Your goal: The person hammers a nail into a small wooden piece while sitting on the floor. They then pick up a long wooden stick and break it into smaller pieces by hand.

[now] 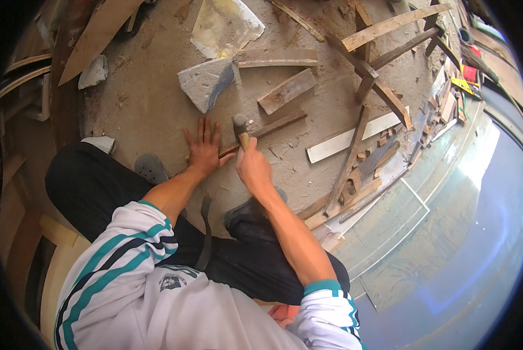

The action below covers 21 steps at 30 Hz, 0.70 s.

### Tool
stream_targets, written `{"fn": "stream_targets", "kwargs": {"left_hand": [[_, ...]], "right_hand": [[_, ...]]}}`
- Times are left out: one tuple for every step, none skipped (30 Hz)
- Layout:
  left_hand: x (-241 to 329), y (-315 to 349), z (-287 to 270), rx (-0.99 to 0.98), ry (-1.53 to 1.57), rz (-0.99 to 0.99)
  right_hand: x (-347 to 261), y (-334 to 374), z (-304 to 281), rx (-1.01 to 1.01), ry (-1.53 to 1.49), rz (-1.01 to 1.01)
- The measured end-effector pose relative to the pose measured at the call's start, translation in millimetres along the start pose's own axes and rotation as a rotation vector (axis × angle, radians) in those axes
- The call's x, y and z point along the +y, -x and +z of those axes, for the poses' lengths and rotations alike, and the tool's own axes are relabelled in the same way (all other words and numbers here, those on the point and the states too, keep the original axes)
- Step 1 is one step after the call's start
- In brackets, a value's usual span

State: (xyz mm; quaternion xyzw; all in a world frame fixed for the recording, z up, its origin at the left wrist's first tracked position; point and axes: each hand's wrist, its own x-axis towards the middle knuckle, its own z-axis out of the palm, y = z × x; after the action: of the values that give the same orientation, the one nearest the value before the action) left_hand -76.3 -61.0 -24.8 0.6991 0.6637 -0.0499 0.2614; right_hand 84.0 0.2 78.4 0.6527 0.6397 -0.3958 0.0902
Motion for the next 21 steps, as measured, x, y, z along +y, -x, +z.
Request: {"fn": "stream_targets", "kwargs": {"left_hand": [[-0.6,-0.9,-4.0,-0.045,0.002,0.009],[-1.6,-1.4,-6.3,-0.053,-0.012,0.011],[-0.4,0.1,-8.0,-0.061,-0.027,0.013],[-0.9,-0.6,-8.0,-0.07,-0.041,0.013],[-0.9,1.8,-5.3,-0.026,-0.037,0.022],[-2.2,1.2,-1.5,0.018,-0.032,0.031],[-2.3,5.2,2.0,0.062,-0.028,0.04],[-2.4,4.1,1.8,0.062,-0.021,0.041],[-2.4,4.2,2.0,0.062,-0.013,0.043],[-2.2,4.7,2.8,0.061,-0.006,0.045],[-1.4,4.9,0.9,0.059,-0.011,0.046],[-0.7,4.6,-1.0,0.057,-0.016,0.048],[0.4,4.6,-1.3,0.054,-0.022,0.05],[0.3,4.7,-0.6,0.064,-0.026,0.049],[0.0,5.0,0.6,0.074,-0.029,0.048],[0.1,5.7,1.9,0.083,-0.033,0.047],[0.2,4.9,0.1,0.088,-0.04,0.048],[-0.1,4.7,-1.9,0.092,-0.046,0.048],[0.4,4.3,-4.4,0.097,-0.051,0.046],[1.4,5.2,-6.0,0.093,-0.062,0.045],[3.3,5.5,-8.3,0.088,-0.072,0.042]], "right_hand": [[2.6,1.3,-1.0,-0.008,0.002,0.009],[4.8,1.6,-1.1,-0.014,0.004,0.012],[5.7,0.0,0.3,-0.021,0.006,0.015],[5.1,-6.0,3.7,0.027,0.0,-0.014],[3.0,-5.1,5.7,0.062,-0.003,-0.035],[2.4,-2.8,8.5,0.097,-0.007,-0.056],[4.4,1.9,12.1,0.072,0.001,-0.046],[6.0,0.3,11.8,0.066,0.009,-0.043],[8.3,-1.0,11.9,0.059,0.017,-0.04],[11.7,-2.5,13.1,0.074,0.0,-0.065],[14.8,-3.5,13.2,0.088,-0.016,-0.094],[18.3,-4.3,13.8,0.101,-0.033,-0.122],[22.1,-5.1,15.0,0.094,-0.033,-0.123],[21.9,-5.8,14.0,0.091,-0.033,-0.123],[22.4,-6.5,12.9,0.088,-0.033,-0.124],[23.7,-8.5,11.1,0.065,-0.024,-0.108],[22.2,-12.6,5.6,0.044,-0.013,-0.097],[22.5,-14.5,2.2,0.022,-0.002,-0.088],[26.5,-14.4,3.1,0.044,-0.012,-0.109],[30.2,-12.2,7.0,0.065,-0.025,-0.129],[34.0,-10.9,10.1,0.085,-0.038,-0.149]]}}
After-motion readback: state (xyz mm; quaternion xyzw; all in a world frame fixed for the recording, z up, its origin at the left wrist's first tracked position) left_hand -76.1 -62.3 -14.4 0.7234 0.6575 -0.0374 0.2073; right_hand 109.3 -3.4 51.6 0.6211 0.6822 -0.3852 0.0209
